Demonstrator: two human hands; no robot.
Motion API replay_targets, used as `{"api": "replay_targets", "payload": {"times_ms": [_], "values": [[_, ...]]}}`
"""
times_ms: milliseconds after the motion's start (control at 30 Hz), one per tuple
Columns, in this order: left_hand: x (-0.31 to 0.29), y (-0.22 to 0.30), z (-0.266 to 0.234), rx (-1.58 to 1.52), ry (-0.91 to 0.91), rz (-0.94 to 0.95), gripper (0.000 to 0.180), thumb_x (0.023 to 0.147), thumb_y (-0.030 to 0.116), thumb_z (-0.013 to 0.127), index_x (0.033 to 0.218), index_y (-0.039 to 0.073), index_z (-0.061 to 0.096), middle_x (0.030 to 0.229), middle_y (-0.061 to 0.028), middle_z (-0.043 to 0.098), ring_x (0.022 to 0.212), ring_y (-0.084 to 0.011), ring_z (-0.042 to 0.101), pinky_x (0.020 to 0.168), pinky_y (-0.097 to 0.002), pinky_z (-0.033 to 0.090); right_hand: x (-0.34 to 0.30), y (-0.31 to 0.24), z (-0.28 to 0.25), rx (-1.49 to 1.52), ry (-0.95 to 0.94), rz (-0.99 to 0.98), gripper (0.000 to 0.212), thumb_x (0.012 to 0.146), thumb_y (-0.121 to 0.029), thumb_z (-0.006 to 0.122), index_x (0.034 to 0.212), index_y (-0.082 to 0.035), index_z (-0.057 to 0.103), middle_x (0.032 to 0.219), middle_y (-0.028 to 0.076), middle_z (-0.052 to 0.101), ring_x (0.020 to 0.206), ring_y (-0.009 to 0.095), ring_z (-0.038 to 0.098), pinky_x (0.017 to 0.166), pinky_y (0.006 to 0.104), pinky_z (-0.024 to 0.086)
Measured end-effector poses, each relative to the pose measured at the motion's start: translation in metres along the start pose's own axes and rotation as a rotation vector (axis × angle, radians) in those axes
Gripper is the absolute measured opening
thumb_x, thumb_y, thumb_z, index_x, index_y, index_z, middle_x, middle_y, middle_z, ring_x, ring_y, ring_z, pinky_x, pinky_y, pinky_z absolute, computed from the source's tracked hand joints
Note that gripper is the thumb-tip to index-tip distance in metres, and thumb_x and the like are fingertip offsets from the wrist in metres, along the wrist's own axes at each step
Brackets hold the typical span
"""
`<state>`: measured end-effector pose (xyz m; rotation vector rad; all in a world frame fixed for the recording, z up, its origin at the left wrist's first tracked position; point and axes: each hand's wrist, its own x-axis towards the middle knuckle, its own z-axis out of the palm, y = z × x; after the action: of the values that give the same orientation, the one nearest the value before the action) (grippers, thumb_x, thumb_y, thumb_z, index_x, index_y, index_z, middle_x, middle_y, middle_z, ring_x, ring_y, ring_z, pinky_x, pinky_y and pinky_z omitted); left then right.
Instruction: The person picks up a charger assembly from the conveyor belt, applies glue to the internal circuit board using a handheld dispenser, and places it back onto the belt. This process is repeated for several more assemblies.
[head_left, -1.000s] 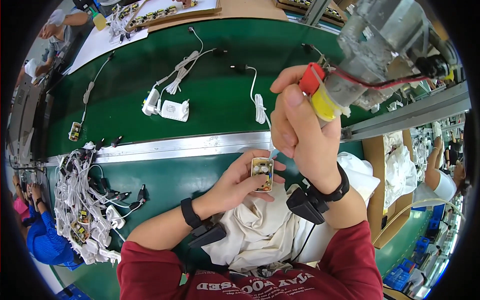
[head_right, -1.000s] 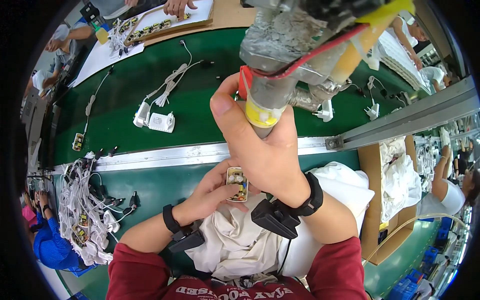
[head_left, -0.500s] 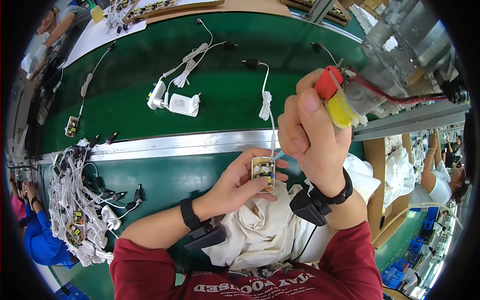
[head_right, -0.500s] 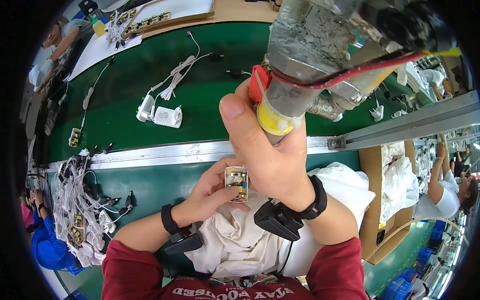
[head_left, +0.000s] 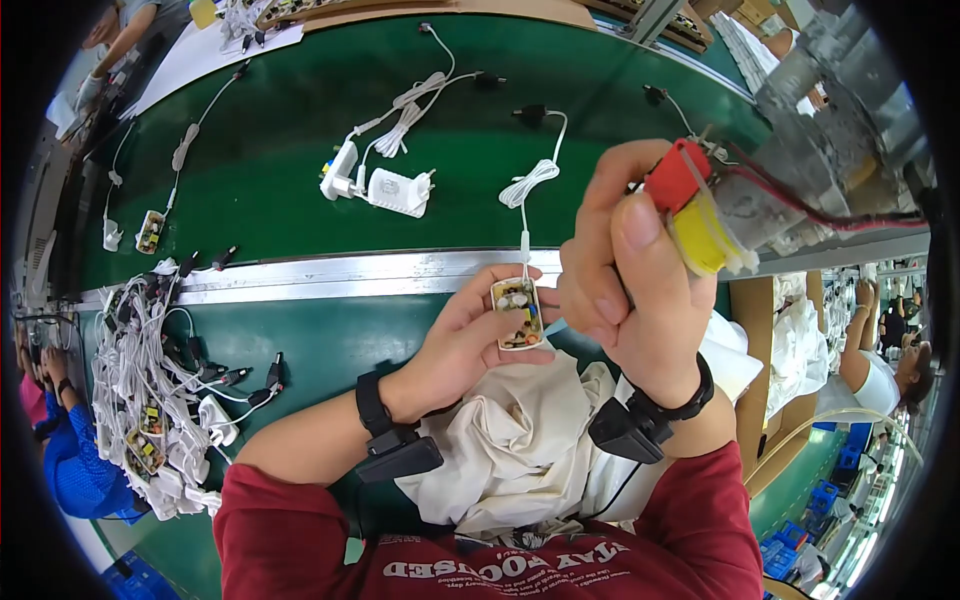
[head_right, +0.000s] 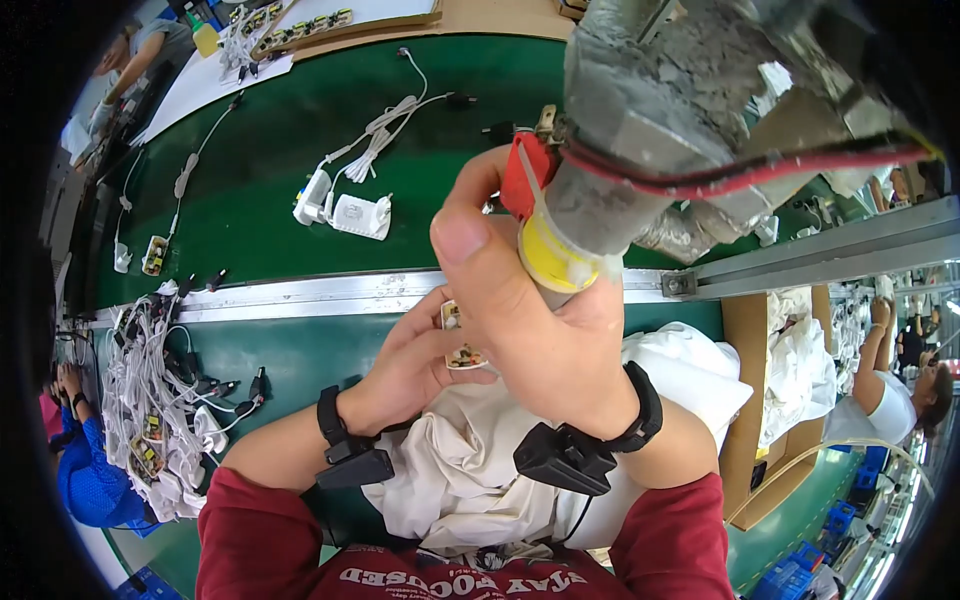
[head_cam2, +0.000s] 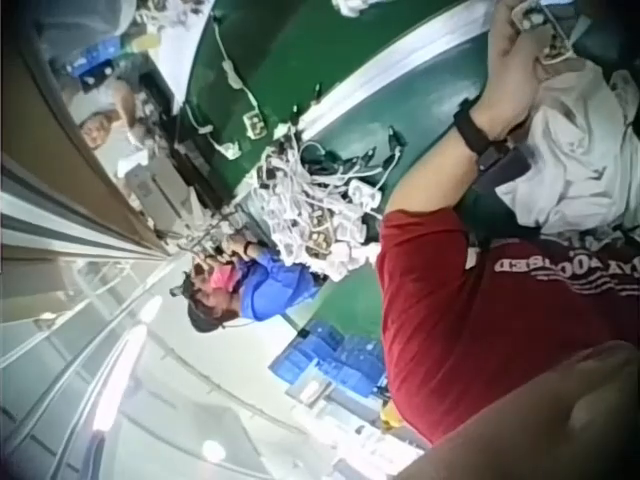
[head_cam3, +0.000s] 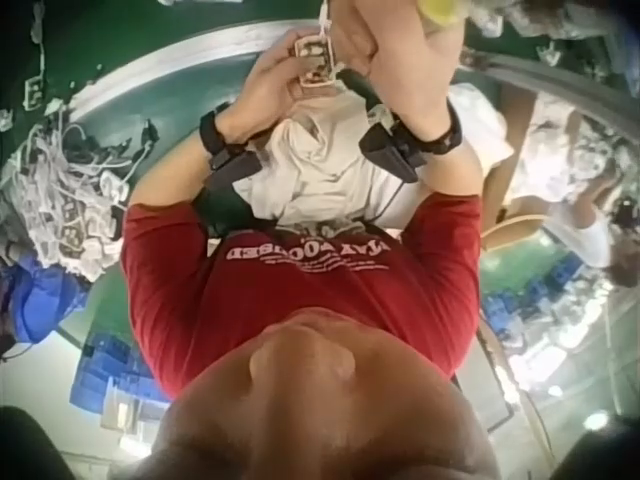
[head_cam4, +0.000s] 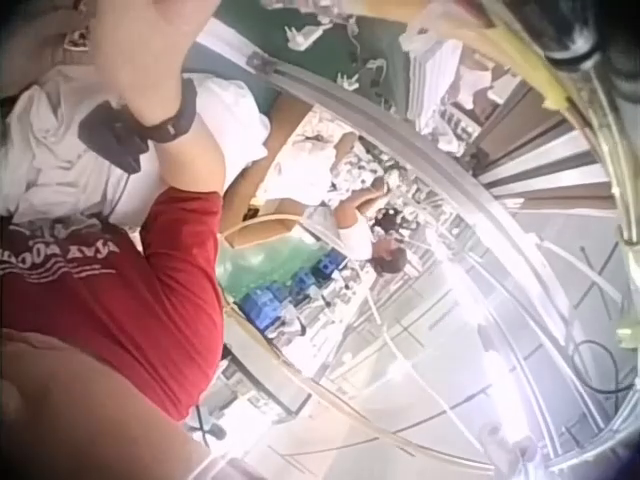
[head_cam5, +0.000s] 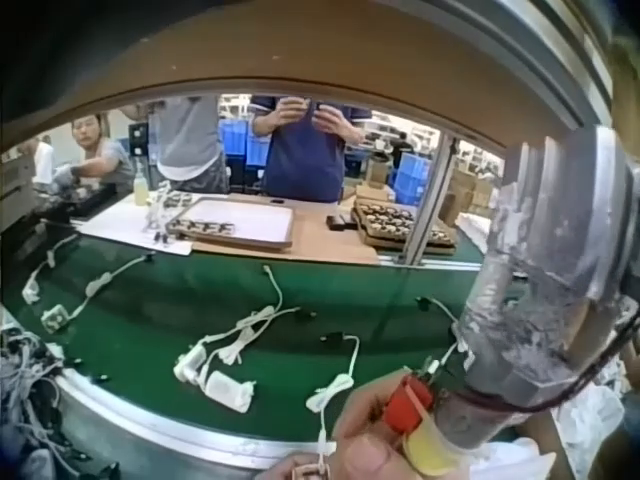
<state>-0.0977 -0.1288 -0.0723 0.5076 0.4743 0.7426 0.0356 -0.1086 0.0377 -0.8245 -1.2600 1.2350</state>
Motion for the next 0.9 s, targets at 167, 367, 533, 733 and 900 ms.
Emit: {"api": "replay_targets", "payload": {"times_ms": [167,367,533,733,900], "values": [[-0.006,0.004,-0.005,-0.076,-0.021,0.029,0.038,0.092,0.003,0.040,0.129,0.008,0.037,0.124,-0.0121,0.048,0.115,-0.0214,0.050,0.086,-0.0393,0.053,-0.002,0.006,0.005,-0.029,-0.044,-0.005,0.028,0.092,-0.032,0.050,0.094,-0.007,0.039,0.048,-0.001,0.035,0.035,0.005,0.028,0.033,0.0218,0.022],[-0.009,0.005,-0.007,-0.079,-0.037,0.014,0.038,0.092,0.004,0.039,0.129,0.008,0.037,0.124,-0.0119,0.048,0.116,-0.0208,0.050,0.087,-0.0394,0.052,-0.002,0.007,0.010,-0.004,-0.006,0.025,0.027,0.092,-0.032,0.050,0.090,-0.008,0.037,0.048,-0.001,0.035,0.035,0.005,0.026,0.034,0.0216,0.022],[-0.009,0.006,-0.007,-0.085,-0.050,0.020,0.037,0.092,0.005,0.040,0.129,0.007,0.037,0.124,-0.0116,0.049,0.116,-0.0207,0.050,0.087,-0.0396,0.052,-0.002,0.005,0.010,-0.027,-0.033,-0.002,0.028,0.092,-0.033,0.050,0.091,-0.007,0.038,0.048,-0.001,0.034,0.035,0.005,0.027,0.034,0.0216,0.022],[-0.011,0.008,-0.006,-0.175,-0.071,0.024,0.039,0.094,0.011,0.039,0.132,0.006,0.033,0.128,-0.0128,0.045,0.118,-0.0223,0.048,0.095,-0.0433,0.046,-0.006,0.000,0.017,0.024,0.031,0.044,0.020,0.088,-0.021,0.057,0.090,-0.004,0.045,0.069,-0.001,0.044,0.056,0.005,0.037,0.050,0.0211,0.030],[-0.014,0.010,-0.001,-0.224,-0.190,-0.014,0.042,0.095,0.015,0.037,0.134,0.005,0.027,0.130,-0.0150,0.041,0.120,-0.0250,0.047,0.100,-0.0461,0.041,-0.010,0.001,0.012,0.082,-0.020,0.054,0.017,0.086,-0.016,0.060,0.090,-0.003,0.048,0.077,-0.001,0.047,0.064,0.005,0.041,0.056,0.0206,0.033]]}}
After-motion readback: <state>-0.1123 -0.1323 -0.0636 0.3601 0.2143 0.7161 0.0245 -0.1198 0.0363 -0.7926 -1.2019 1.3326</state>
